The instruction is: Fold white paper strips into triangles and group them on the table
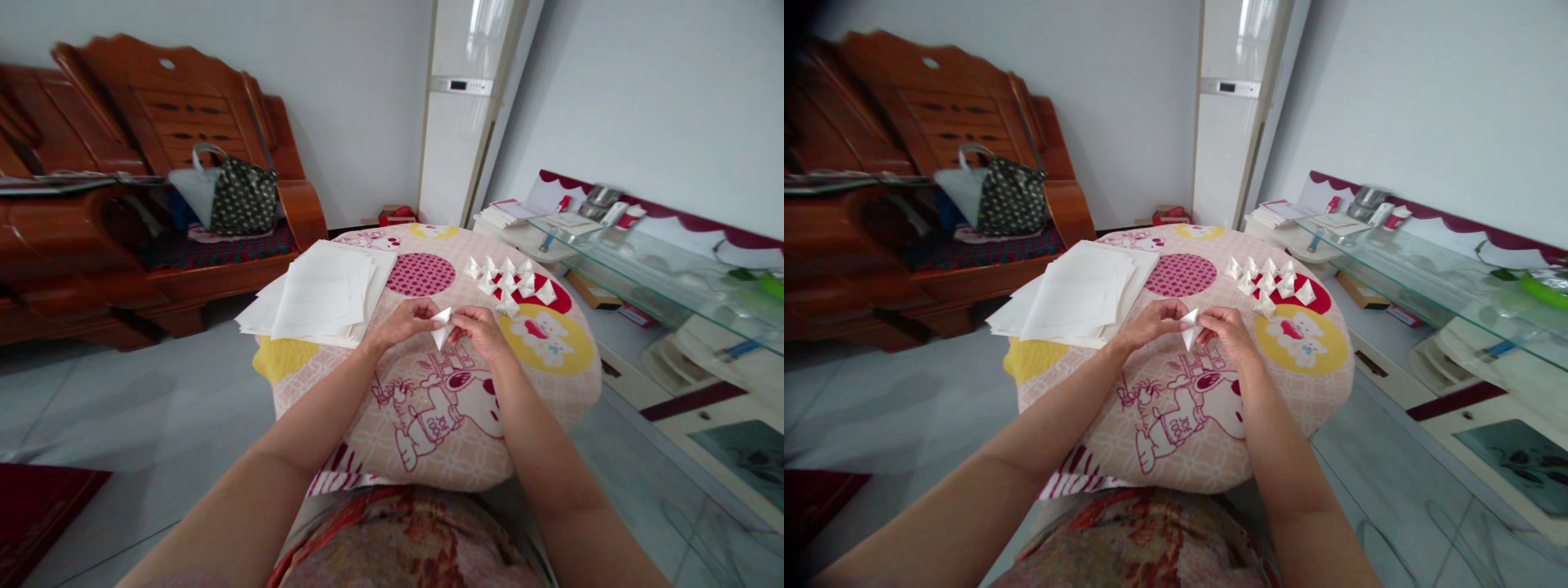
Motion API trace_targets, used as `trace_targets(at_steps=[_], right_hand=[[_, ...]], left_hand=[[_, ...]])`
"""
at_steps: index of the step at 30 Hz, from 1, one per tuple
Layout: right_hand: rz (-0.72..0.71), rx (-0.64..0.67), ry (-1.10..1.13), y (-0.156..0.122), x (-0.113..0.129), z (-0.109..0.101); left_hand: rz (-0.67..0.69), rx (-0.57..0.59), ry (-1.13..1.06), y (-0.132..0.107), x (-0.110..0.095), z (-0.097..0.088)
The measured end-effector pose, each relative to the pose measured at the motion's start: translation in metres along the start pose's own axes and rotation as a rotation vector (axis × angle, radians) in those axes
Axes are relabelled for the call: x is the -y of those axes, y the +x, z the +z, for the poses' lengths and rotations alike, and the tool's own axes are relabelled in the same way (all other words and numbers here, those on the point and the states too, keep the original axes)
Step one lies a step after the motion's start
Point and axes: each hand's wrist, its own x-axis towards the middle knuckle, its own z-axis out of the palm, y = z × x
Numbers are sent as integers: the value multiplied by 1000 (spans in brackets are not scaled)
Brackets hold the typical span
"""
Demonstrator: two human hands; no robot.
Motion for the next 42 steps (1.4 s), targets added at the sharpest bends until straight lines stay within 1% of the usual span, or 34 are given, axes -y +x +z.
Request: trace_targets(at_steps=[3, 5, 8, 13, 18, 23, 26, 29, 33, 38, 42], right_hand=[[-4, -18, -16, 1, 0, 5], [-7, -28, -20, 1, 0, 6], [-7, -59, -22, 2, 0, 7], [-3, -78, -58, 1, -1, 7], [-43, -85, -119, 1, -2, 10], [-60, -140, -147, 4, -6, 13], [-77, -169, -189, 6, -8, 14], [-102, -189, -215, 6, -10, 14], [-96, -197, -228, 6, -10, 15], [-110, -204, -256, 4, -7, 16], [-115, -208, -280, 2, -4, 18]], left_hand=[[103, -119, 116, 0, -7, 7], [150, -150, 174, 0, -9, 10], [156, -154, 201, 0, -9, 11], [148, -213, 225, -1, -6, 11], [142, -213, 301, -1, -7, 14], [126, -243, 321, -1, -6, 16], [118, -220, 321, -1, -6, 16], [117, -210, 246, -1, -5, 14], [130, -197, 106, 0, -1, 13], [180, -191, 90, 1, 3, 13], [175, -191, 101, 0, 2, 13]])
